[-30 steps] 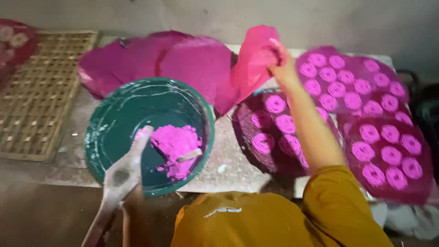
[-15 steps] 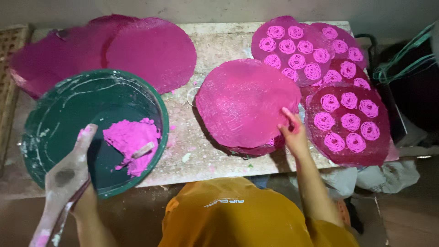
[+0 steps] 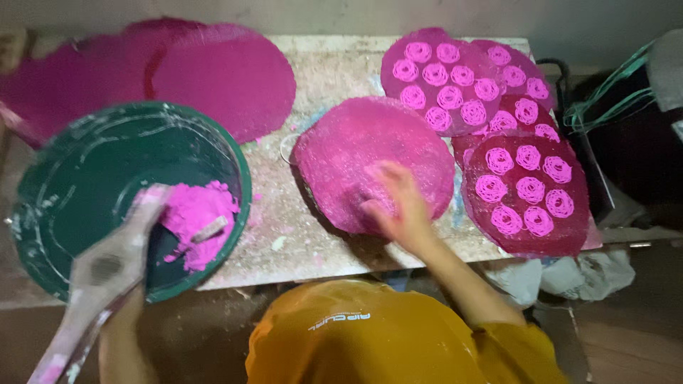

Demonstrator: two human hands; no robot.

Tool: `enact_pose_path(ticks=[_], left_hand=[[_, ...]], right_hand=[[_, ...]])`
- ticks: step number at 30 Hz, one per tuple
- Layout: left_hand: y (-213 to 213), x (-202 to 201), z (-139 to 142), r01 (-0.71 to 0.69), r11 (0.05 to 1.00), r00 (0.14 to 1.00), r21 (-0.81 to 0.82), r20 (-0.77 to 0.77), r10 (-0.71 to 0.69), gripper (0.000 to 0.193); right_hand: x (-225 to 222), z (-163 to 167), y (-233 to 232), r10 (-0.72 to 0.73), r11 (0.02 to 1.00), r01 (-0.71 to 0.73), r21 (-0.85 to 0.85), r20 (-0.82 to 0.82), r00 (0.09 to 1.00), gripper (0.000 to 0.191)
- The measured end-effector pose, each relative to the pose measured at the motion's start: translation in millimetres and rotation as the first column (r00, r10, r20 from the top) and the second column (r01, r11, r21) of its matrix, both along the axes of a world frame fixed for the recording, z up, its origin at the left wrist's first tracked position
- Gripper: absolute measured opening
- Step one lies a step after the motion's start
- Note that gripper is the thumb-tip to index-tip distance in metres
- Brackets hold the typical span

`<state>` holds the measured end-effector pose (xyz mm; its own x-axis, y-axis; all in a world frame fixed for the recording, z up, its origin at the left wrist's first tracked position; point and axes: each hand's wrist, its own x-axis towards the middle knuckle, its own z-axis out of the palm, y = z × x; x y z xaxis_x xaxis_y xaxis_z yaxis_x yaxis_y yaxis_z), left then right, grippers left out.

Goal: The person uses a handheld metal extrusion tool to pipe bright pink paste in spiral rosettes onto round boards arranged on the workbench. They periodically refill the tool by scooping pink paste from a green basin, then resume piping rosettes onto additional boards.

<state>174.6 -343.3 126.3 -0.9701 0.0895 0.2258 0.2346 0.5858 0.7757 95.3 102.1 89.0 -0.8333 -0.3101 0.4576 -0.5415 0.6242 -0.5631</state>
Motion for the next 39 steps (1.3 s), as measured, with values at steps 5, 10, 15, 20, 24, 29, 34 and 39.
enact_pose_path(ticks=[5, 10, 15, 20, 24, 29, 34, 39], left_hand=[[6, -13, -20, 0.157, 0.983, 0.955, 0.099, 0.238, -0.176, 0.019], [7, 13, -8, 0.271, 0.96, 0.951, 0.07, 0.135, -0.279, 0.006], [-38, 45, 55, 0.326, 0.943, 0.887, 0.065, 0.323, -0.329, 0.007], [-72, 54, 92, 0.293, 0.954, 0.83, 0.068, 0.477, -0.289, 0.016], [-121, 64, 63, 0.106, 0.994, 0.892, 0.034, 0.44, -0.11, 0.021], [-216, 6, -23, -0.108, 0.874, 0.945, 0.474, 0.321, -0.057, 0.042], [-212, -3, -63, 0.054, 0.435, 0.661, 0.899, 0.294, -0.69, 0.05], [-137, -35, -100, -0.189, 0.378, 0.836, 0.906, 0.351, -0.423, 0.039]], right_hand=[[-1, 57, -133, 0.66, 0.751, -0.636, 0.175, -0.165, 0.733, 0.072], [-15, 79, -211, 0.892, 0.437, -0.896, 0.073, 0.09, 0.443, 0.069], [-35, 82, -262, 0.976, 0.214, -0.93, 0.299, -0.025, 0.216, 0.062], [-32, 82, -283, 0.903, 0.087, -0.993, -0.077, 0.428, 0.046, 0.041], [-46, 94, -291, 0.805, 0.154, -0.929, -0.337, 0.588, -0.08, 0.037], [-98, 103, -291, 0.946, 0.26, -0.91, 0.323, 0.103, 0.306, 0.032], [-156, 96, -319, 0.901, 0.433, -0.524, 0.734, -0.356, 0.246, 0.022], [-161, 97, -348, 0.775, 0.628, -0.461, 0.627, -0.453, 0.441, 0.047]])
